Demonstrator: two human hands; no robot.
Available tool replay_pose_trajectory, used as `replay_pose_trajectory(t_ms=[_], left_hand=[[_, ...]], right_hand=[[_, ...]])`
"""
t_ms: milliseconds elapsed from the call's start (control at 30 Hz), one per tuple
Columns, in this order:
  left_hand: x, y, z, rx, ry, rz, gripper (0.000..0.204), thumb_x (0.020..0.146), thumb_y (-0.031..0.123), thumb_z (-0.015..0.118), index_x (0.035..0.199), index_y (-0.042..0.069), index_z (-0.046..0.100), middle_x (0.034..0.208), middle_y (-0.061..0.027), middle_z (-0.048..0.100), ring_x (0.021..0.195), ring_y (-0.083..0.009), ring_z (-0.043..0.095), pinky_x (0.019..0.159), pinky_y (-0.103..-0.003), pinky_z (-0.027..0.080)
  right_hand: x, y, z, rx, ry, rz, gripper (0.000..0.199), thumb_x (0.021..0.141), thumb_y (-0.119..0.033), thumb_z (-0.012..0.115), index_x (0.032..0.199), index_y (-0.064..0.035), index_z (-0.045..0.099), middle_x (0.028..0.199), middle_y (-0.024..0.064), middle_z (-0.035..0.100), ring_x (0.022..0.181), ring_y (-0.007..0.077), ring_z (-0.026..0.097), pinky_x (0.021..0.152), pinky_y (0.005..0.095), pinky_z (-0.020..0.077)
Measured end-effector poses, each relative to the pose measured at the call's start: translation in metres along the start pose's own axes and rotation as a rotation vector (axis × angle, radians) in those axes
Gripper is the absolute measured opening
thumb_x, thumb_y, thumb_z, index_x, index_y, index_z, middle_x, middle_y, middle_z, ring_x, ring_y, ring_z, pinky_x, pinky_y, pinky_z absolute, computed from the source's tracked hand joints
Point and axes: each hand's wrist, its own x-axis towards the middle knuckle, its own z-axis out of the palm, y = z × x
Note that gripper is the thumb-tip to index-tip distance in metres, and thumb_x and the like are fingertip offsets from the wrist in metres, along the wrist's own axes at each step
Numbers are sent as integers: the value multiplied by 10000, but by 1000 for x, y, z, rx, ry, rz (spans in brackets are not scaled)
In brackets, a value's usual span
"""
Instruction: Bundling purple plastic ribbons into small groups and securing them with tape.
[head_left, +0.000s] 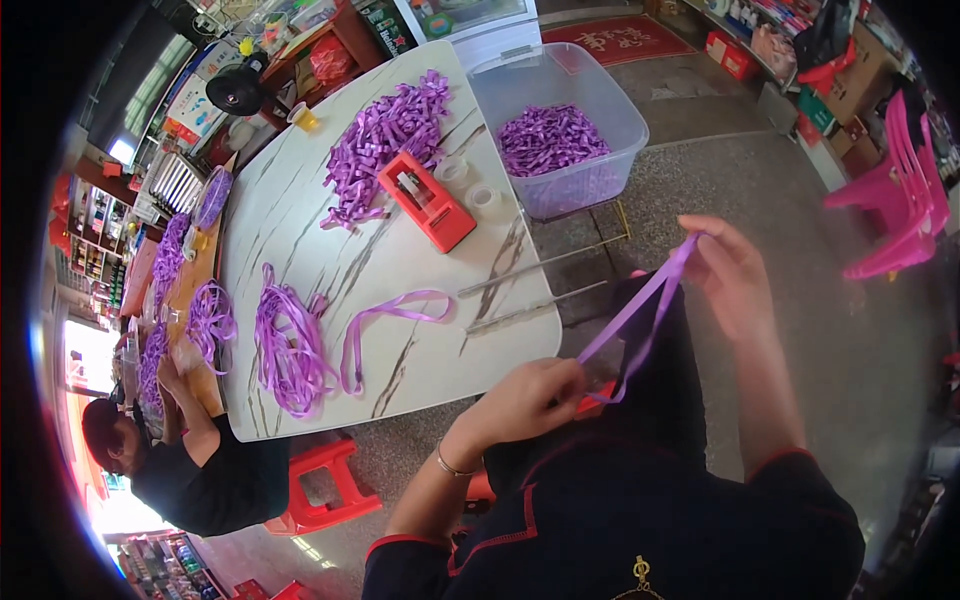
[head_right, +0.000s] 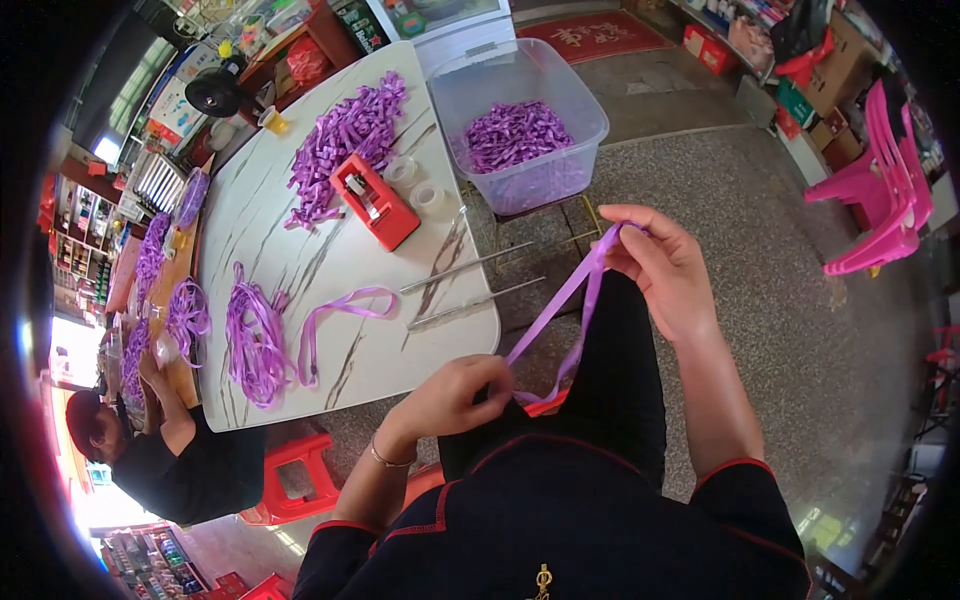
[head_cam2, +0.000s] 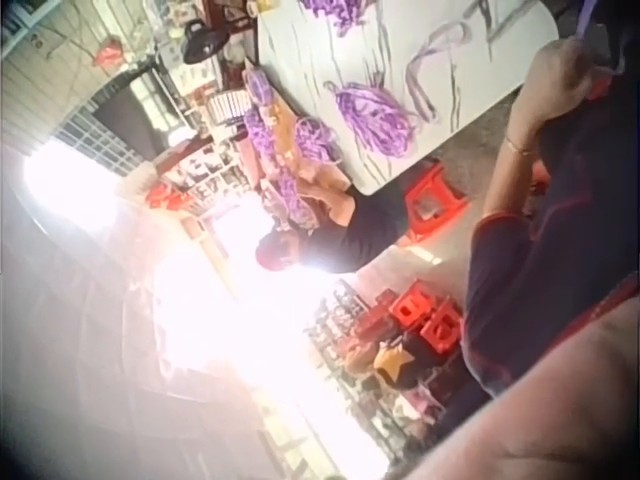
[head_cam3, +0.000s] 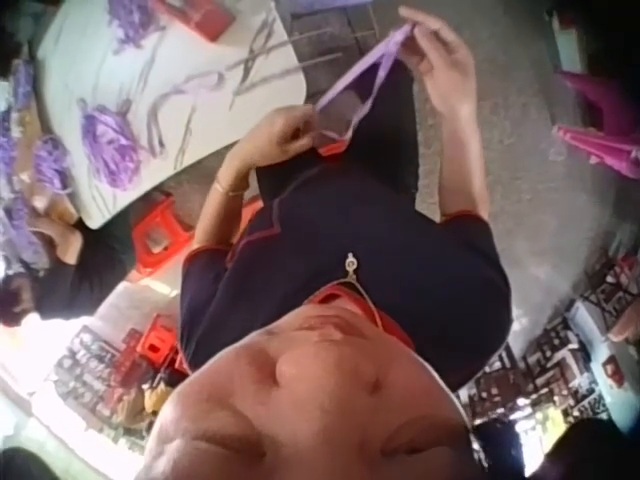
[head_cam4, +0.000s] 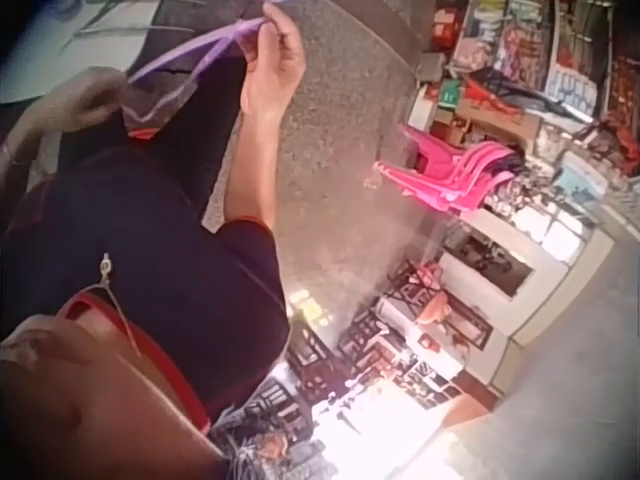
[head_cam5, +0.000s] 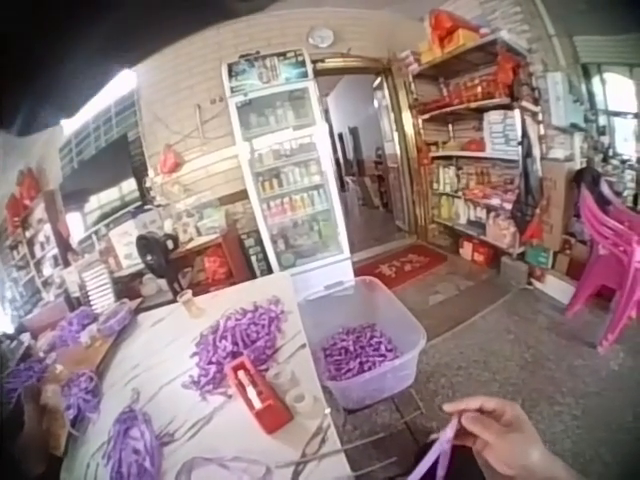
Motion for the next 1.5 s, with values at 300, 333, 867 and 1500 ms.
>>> replay_pose_trajectory(t_ms=[300,333,867,1500], left_hand=[[5,5,0,207,-154,127,236,727,66,611,952,26,553,859,-126,563,821,-288,551,705,-355,442],[10,14,-7,137,-83,101,292,729,74,622,1006,22,545,909,-122,566,863,-271,553,730,-347,445],[53,35,-20,-379,421,-95,106,729,23,662,810,-4,599,827,-53,600,802,-135,552,726,-255,428],[46,27,-16,-753,213,117,267,913,196,446,1095,-1,452,1013,-92,543,954,-148,512,860,-296,386]], right_hand=[[-5,-7,9,-389,-6,-175,191,832,23,477,998,7,570,939,92,584,891,160,572,808,284,463],[-7,-8,13,-441,-47,-167,183,824,25,487,986,7,571,937,92,582,890,160,571,809,281,460],[-17,-5,38,-703,-169,-190,241,741,72,546,966,-11,522,914,70,571,886,144,578,768,260,446],[-17,-13,37,-455,-225,66,217,769,56,528,974,-4,569,852,53,537,813,133,548,720,247,442]])
